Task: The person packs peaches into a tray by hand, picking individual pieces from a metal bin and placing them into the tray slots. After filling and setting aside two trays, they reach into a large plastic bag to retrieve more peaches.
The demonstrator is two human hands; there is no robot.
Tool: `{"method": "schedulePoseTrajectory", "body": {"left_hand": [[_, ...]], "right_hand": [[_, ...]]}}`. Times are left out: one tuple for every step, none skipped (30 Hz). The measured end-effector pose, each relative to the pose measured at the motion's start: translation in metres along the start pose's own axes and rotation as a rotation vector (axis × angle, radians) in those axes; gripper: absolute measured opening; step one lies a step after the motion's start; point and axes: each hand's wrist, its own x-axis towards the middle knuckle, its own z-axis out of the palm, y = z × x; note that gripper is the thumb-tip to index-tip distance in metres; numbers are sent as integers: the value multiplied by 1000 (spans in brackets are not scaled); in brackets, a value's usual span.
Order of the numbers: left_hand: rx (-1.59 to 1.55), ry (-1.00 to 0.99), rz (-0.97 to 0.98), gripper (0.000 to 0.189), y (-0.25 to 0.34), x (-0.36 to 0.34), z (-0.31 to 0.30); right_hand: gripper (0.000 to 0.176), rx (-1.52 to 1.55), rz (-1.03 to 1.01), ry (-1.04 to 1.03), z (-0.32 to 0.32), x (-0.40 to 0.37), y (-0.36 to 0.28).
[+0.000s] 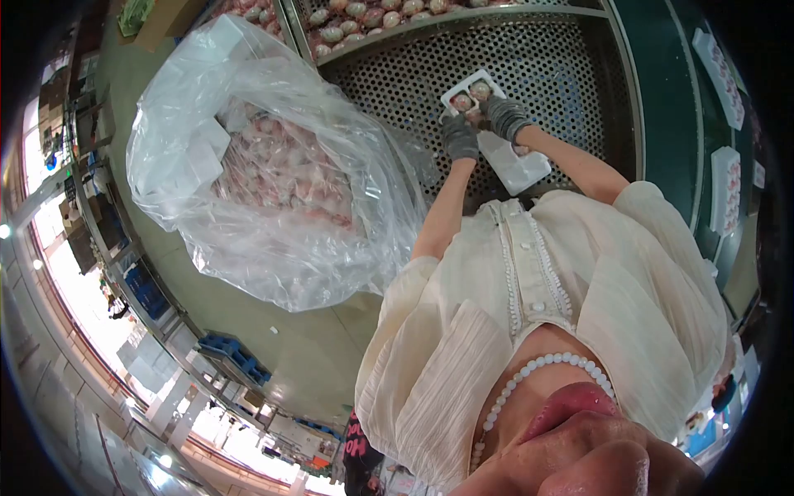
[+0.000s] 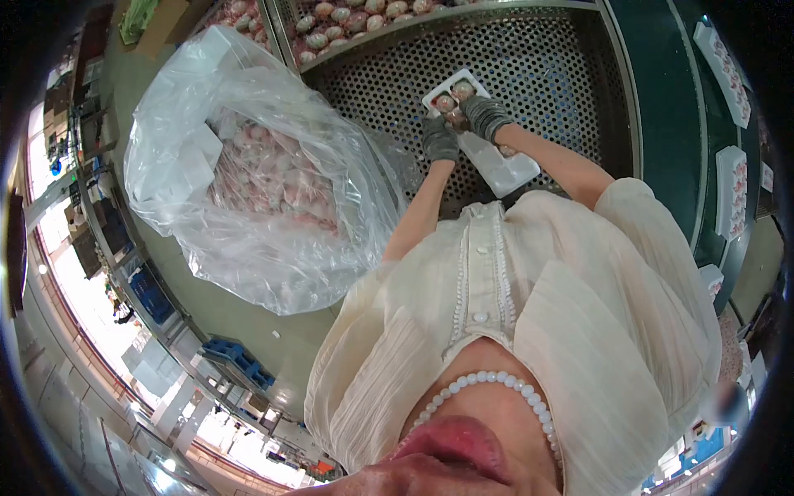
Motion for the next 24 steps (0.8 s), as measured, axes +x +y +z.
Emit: {"method": "schedulePoseTrajectory", "body": {"left_hand": [[0,5,20,21,-7,3,9],[-105,-74,-85,21,-21,5,22],[-209,-156,-190,20,-26,10,29],[-210,-160,-171,20,-7,10,18],[-11,-218,-134,20,11,4,6],[189,-271,-97,20,25,-2,-4],[188,-271,-88,20,25,-4,-4],[-15,-226,-134,21,23,-7,-4],[-215,-179,-179,22,23,-9,-8],[-123,-195,-137,24,30,-13,-15],[-120,-195,-132,24,26,-17,-12],[-147,-87,-73,24,29,-20,-12],[-176,21,-13,25,33,-21,-12],[-24,-64,-8,27,33,-23,-15],[-26,-63,-3,27,24,-17,-6],[-106,-60,9,26,5,-10,8],[-184,-58,20,26,-5,-6,16],[-287,-73,-89,20,1,-4,6],[-284,-72,-87,20,1,0,4],[-266,-134,-212,16,3,6,3],[-247,-198,-337,13,3,12,5],[-363,-263,-404,18,1,18,6],[-364,-265,-401,18,0,20,9],[-240,-272,-412,24,3,21,7]], "right_hand": [[35,0,6,20,-11,2,-6],[29,-45,7,-72,-20,2,-12],[27,-89,10,-164,-28,2,-16],[19,-135,-68,-113,-24,4,-20],[19,-134,-56,-103,-19,3,-23],[14,-244,-119,37,-15,2,-26],[10,-357,-183,175,-13,2,-26],[7,-403,-311,138,-13,6,-22],[7,-402,-309,143,-9,9,-20],[7,-379,-234,132,-4,12,-20],[6,-356,-159,120,2,15,-21],[6,-273,-39,-49,3,25,-22],[6,-275,-34,-41,5,27,-16],[7,-327,-78,-55,10,27,-12],[7,-378,-124,-71,8,24,-12],[8,-382,-107,-53,8,23,-12],[8,-381,-108,-52,5,18,-15],[9,-331,-128,-2,8,15,-14],[10,-280,-148,49,6,15,-15],[10,-287,-170,124,11,17,-13],[10,-286,-165,126,12,21,-12],[11,-244,-119,34,13,24,-10],[12,-203,-76,-57,14,27,-8],[14,-223,-175,164,20,23,-1]]}}
